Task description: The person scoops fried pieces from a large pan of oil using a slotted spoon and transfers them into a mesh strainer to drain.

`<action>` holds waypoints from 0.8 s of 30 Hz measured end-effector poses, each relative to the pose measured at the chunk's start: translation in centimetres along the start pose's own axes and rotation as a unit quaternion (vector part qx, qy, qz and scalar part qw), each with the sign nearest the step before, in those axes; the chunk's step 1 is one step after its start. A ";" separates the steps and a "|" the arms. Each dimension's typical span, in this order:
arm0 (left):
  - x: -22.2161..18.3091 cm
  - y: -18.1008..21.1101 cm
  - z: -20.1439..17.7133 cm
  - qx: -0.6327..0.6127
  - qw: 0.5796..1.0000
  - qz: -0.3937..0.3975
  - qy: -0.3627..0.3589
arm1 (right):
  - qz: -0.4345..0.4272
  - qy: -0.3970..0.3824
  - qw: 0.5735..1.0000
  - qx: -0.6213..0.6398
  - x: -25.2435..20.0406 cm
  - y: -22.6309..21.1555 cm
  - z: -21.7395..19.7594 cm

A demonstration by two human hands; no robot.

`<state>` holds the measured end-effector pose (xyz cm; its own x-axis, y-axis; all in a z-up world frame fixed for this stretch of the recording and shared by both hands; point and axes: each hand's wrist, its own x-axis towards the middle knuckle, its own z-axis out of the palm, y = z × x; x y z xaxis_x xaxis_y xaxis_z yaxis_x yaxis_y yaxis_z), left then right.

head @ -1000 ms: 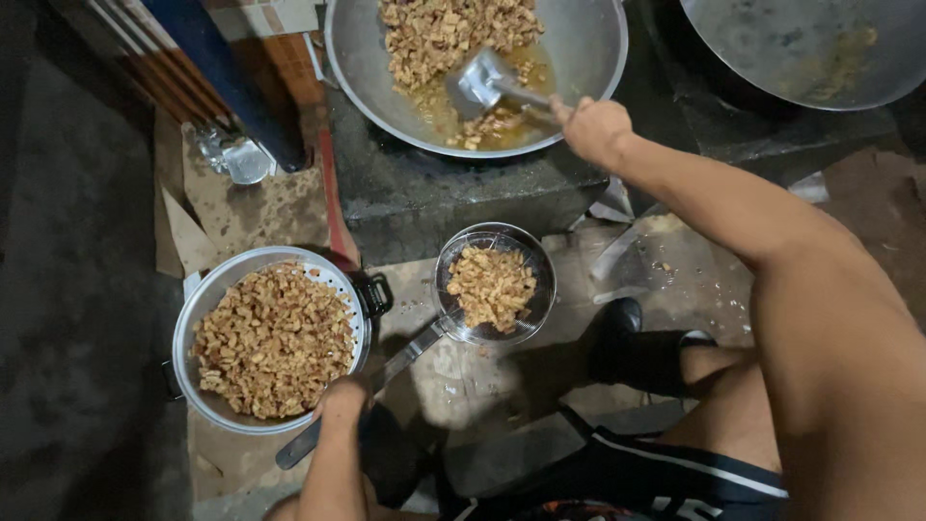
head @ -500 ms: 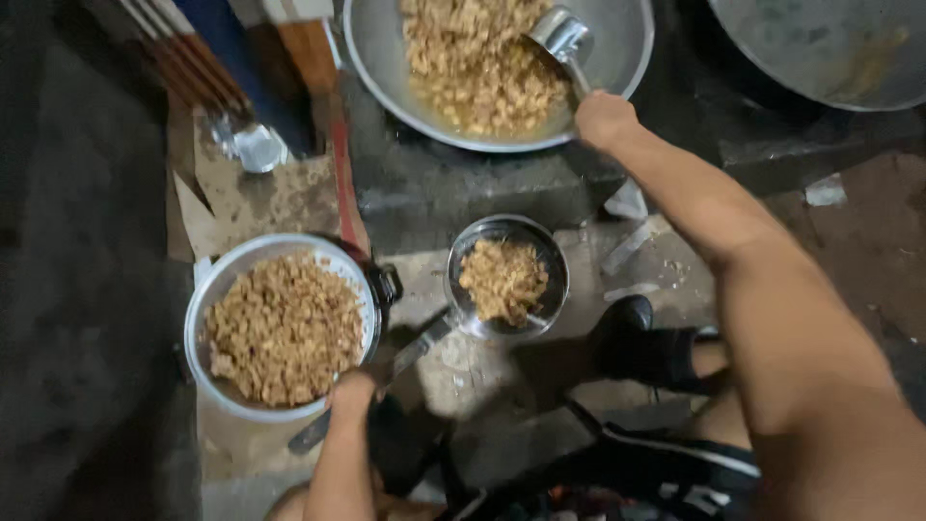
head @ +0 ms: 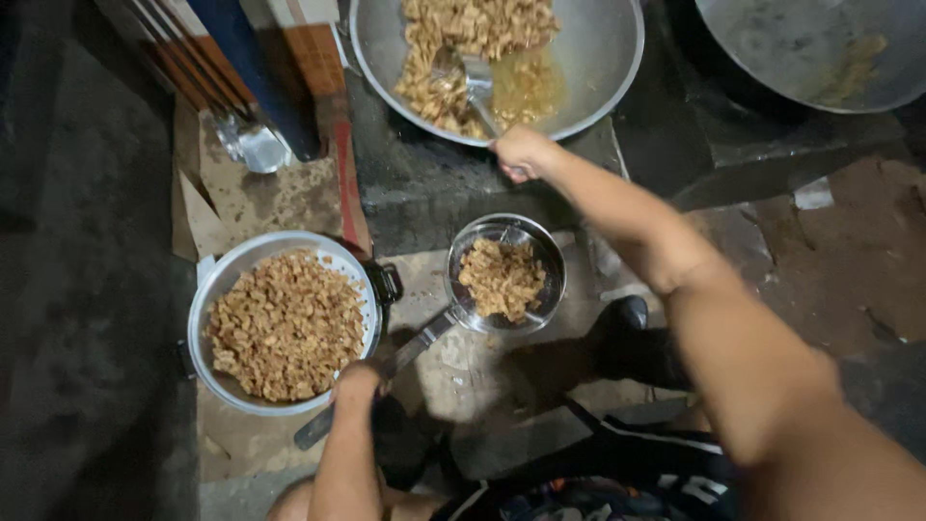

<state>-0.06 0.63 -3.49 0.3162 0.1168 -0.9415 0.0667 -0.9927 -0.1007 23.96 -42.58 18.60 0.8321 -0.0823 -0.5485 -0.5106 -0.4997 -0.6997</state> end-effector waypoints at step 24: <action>-3.0 -0.6 0.1 0.010 1.000 0.011 0.005 | 0.087 -0.249 0.818 0.511 4.1 -2.0 -2.3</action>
<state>-1.10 0.88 -0.66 0.3268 0.0949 -0.9403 0.0398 -0.9954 -0.0866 28.94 -43.86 18.80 0.6653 0.4135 -0.6216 -0.7388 0.4846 -0.4684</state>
